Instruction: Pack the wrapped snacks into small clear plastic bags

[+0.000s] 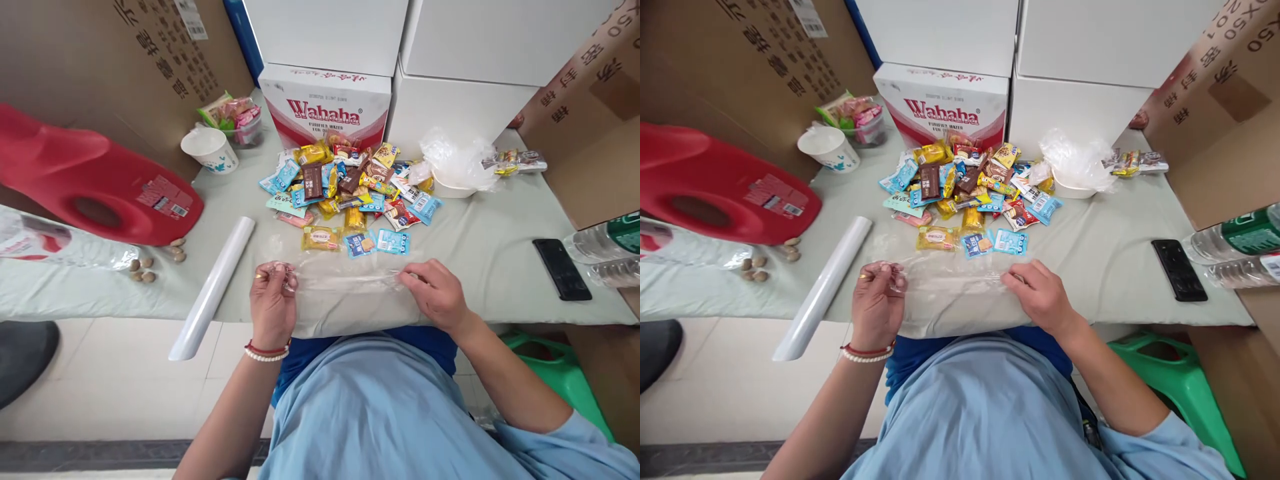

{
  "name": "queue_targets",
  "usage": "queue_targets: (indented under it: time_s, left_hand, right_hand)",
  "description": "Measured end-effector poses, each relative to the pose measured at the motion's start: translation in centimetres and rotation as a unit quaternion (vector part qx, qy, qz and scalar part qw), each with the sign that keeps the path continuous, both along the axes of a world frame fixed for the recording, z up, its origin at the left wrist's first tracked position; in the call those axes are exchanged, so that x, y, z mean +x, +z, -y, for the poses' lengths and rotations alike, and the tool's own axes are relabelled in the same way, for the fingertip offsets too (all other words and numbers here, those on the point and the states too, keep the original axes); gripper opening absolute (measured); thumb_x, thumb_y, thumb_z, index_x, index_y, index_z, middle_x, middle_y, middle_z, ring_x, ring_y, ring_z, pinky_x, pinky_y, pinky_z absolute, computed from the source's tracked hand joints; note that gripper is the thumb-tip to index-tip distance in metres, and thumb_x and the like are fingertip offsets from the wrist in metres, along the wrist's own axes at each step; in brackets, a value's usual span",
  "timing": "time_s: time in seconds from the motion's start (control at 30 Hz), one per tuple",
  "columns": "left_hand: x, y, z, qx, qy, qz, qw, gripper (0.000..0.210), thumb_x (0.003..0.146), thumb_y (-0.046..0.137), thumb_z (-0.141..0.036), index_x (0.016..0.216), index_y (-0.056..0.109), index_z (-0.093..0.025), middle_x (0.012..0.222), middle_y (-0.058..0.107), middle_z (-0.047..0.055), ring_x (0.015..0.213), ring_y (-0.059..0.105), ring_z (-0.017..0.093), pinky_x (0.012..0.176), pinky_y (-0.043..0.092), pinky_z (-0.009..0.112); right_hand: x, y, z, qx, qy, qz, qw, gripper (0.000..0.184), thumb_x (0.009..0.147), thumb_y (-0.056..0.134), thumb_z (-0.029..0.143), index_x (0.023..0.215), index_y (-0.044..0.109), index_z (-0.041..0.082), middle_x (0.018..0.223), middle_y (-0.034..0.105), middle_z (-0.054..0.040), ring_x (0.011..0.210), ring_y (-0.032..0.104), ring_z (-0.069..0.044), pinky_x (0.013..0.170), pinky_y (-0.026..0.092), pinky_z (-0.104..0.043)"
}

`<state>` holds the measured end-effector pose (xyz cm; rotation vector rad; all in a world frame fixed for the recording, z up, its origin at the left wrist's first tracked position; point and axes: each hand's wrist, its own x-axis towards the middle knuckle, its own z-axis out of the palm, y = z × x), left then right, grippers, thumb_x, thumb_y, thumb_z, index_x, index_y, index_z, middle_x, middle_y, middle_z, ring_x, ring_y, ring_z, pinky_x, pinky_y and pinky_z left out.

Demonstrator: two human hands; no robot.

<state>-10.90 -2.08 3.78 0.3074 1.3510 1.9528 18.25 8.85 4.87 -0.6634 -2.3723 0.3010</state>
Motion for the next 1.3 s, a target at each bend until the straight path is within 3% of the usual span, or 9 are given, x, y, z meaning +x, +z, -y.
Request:
queue_targets:
  time_s: [0.17,0.33,0.5,0.67,0.8,0.93,1.03,1.13,1.3]
  left_hand:
    - [-0.2,-1.4,2.1,-0.111,0.073,-0.115,0.984,0.038,0.076,0.086,-0.036,0.097,0.057,-0.022,0.101,0.061,0.0,0.082,0.058,0.01,0.069,0.045,0.022]
    - [0.7,0.5,3.9,-0.139,0.159,-0.472,0.856,0.023,0.081,0.078,-0.023,0.1,0.065,-0.025,0.111,0.061,0.006,0.109,0.06,0.025,0.093,0.05,0.041]
    - [1.2,3.6,0.5,-0.009,-0.202,-0.59,0.782,0.018,0.086,0.063,-0.016,0.092,0.074,-0.029,0.098,0.073,0.007,0.105,0.064,0.029,0.101,0.049,0.048]
    - [0.0,0.3,-5.4,-0.081,-0.419,-0.579,0.695,0.025,0.086,0.053,-0.02,0.093,0.077,-0.025,0.108,0.073,0.011,0.106,0.064,0.032,0.1,0.05,0.048]
    - [0.1,-3.0,-6.3,-0.123,-0.408,-0.621,0.658,0.031,0.087,0.053,-0.024,0.109,0.076,-0.021,0.119,0.066,0.016,0.114,0.061,0.034,0.102,0.052,0.05]
    - [1.6,-3.6,-4.8,-0.175,-0.355,-0.674,0.624,0.04,0.097,0.05,-0.03,0.131,0.067,-0.016,0.136,0.058,0.019,0.125,0.056,0.035,0.105,0.052,0.052]
    - [2.4,-3.3,-4.0,-0.205,-0.331,-0.699,0.6,0.041,0.101,0.049,-0.032,0.135,0.064,-0.015,0.144,0.054,0.019,0.127,0.056,0.034,0.106,0.052,0.05]
    - [2.4,-3.4,-3.4,-0.229,-0.308,-0.703,0.598,0.041,0.102,0.049,-0.033,0.136,0.063,-0.016,0.149,0.052,0.019,0.129,0.058,0.033,0.104,0.055,0.048]
    - [2.2,-3.7,-2.4,-0.239,-0.29,-0.72,0.584,0.039,0.102,0.051,-0.031,0.135,0.065,-0.016,0.15,0.056,0.018,0.128,0.059,0.033,0.1,0.056,0.046]
  right_hand:
    - [1.6,-1.7,1.0,-0.038,0.024,-0.011,0.999,0.034,0.101,0.053,0.013,0.115,0.076,0.034,0.107,0.075,-0.0082,0.089,0.065,-0.022,0.074,0.059,-0.039]
    - [1.6,-3.0,1.4,-0.084,0.008,-0.02,0.996,0.03,0.099,0.053,0.013,0.104,0.078,0.03,0.107,0.074,-0.0089,0.086,0.063,-0.021,0.073,0.056,-0.038]
    - [0.7,0.6,-0.6,-0.201,0.009,-0.09,0.976,0.024,0.101,0.056,0.025,0.096,0.079,0.03,0.118,0.069,-0.0083,0.093,0.066,-0.021,0.081,0.058,-0.041]
    - [0.6,1.5,-5.1,-0.296,-0.104,-0.195,0.929,0.027,0.087,0.078,0.047,0.106,0.075,0.029,0.139,0.059,-0.0077,0.11,0.065,-0.024,0.089,0.06,-0.042]
    - [1.0,-0.9,-5.7,-0.471,-0.193,-0.309,0.803,0.068,0.076,0.081,0.065,0.13,0.058,0.032,0.136,0.059,-0.0066,0.101,0.069,-0.02,0.085,0.062,-0.04]
    - [0.4,-2.0,-3.2,-0.618,-0.081,-0.325,0.712,0.078,0.08,0.065,0.083,0.141,0.048,0.038,0.137,0.064,-0.0062,0.106,0.073,-0.023,0.093,0.06,-0.044]
    - [0.0,-1.8,-1.6,-0.618,-0.051,-0.272,0.736,0.087,0.073,0.079,0.075,0.145,0.048,0.036,0.128,0.069,-0.0064,0.092,0.073,-0.021,0.088,0.06,-0.042]
    - [1.3,-1.6,-0.3,-0.603,-0.095,-0.157,0.777,0.066,0.071,0.088,0.057,0.124,0.067,0.024,0.087,0.071,-0.0008,0.067,0.063,-0.015,0.07,0.055,-0.032]
    - [6.8,-1.2,0.7,-0.612,-0.179,-0.087,0.765,0.053,0.074,0.082,0.061,0.103,0.074,0.017,0.077,0.069,-0.0014,0.055,0.05,-0.01,0.054,0.044,-0.026]
